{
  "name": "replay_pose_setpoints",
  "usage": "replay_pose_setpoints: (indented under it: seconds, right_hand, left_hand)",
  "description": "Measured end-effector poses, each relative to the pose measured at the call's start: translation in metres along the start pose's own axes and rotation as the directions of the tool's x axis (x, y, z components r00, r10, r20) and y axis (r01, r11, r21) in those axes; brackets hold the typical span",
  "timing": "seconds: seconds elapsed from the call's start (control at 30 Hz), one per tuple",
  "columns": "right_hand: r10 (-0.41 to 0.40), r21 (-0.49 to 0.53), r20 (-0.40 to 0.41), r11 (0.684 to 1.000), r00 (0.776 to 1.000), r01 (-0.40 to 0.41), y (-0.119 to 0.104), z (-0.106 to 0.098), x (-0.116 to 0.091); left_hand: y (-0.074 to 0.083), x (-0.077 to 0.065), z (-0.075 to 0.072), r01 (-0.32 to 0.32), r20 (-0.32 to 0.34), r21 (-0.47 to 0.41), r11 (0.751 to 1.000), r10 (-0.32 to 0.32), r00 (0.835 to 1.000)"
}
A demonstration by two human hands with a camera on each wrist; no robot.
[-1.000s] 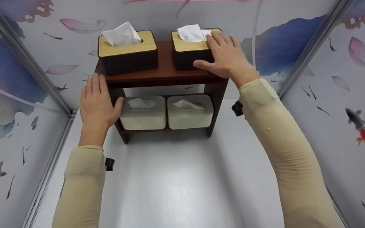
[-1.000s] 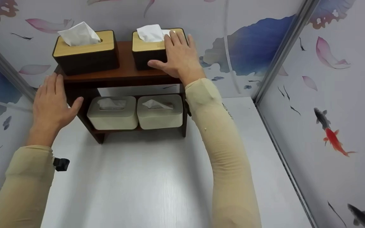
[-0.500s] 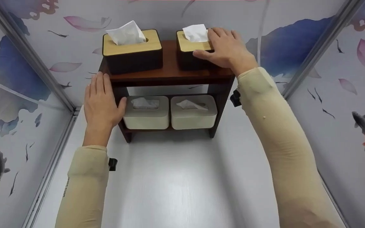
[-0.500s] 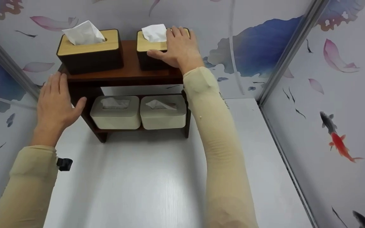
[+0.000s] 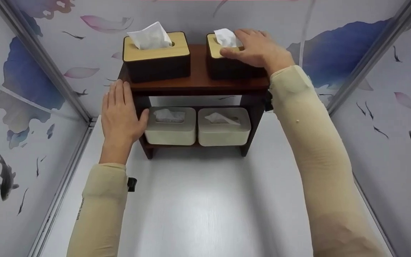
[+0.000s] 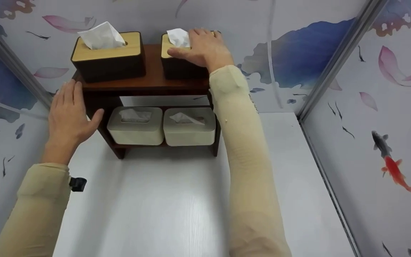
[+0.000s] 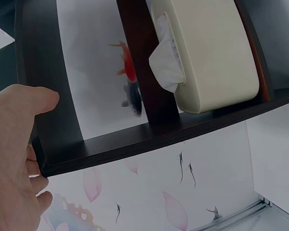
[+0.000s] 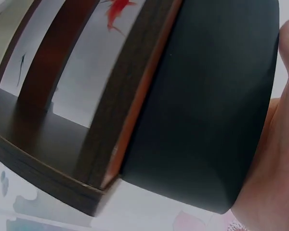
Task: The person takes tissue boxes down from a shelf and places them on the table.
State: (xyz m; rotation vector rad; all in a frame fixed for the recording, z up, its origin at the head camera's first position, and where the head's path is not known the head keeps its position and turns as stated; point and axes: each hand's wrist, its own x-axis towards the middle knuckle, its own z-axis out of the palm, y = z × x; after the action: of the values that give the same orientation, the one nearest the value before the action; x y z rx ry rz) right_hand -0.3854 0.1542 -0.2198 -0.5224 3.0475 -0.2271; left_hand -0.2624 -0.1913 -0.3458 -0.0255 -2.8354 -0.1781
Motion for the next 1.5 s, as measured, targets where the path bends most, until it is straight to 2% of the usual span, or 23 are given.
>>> replay_pose_setpoints:
  seconds: [0.17,0.33,0.47,0.87,1.1,1.33,1.5]
  right_hand:
    - [-0.036,0.015,0.063,0.999,0.997,0.035,0.002,-0.004,0.007]
    - [-0.067,0.016,0.174,0.998,0.982,0.065,0.003,-0.01,0.013]
    - [-0.039,0.001,0.249,0.999,0.968,0.04,0.0,-0.015,0.017]
    - [-0.018,-0.088,0.34,0.995,0.94,0.051,-0.007,-0.022,0.011]
    - [-0.014,-0.069,0.275,0.997,0.961,0.034,-0.007,-0.015,0.006]
    - [-0.103,-0.023,0.179,0.994,0.978,0.109,-0.005,-0.011,0.008]
    - [-0.114,0.008,0.165,0.993,0.98,0.114,-0.007,-0.011,0.007]
  left_hand:
    - [0.0,0.001,0.002,-0.002,-0.015,-0.001,1.0,0.002,1.0]
    - [0.0,0.0,0.003,-0.003,0.0,-0.008,1.0,0.003,1.0]
    - [-0.001,0.0,0.003,-0.004,-0.007,-0.01,1.0,0.004,1.0]
    - [0.0,-0.003,0.005,-0.011,-0.015,-0.013,1.0,0.01,1.0]
    - [0.001,-0.002,0.003,-0.011,-0.016,-0.011,1.0,0.011,1.0]
    - [0.0,-0.002,0.004,-0.016,-0.055,-0.012,1.0,0.015,0.998]
    - [0.001,-0.002,0.005,-0.018,-0.06,-0.014,1.0,0.017,0.998]
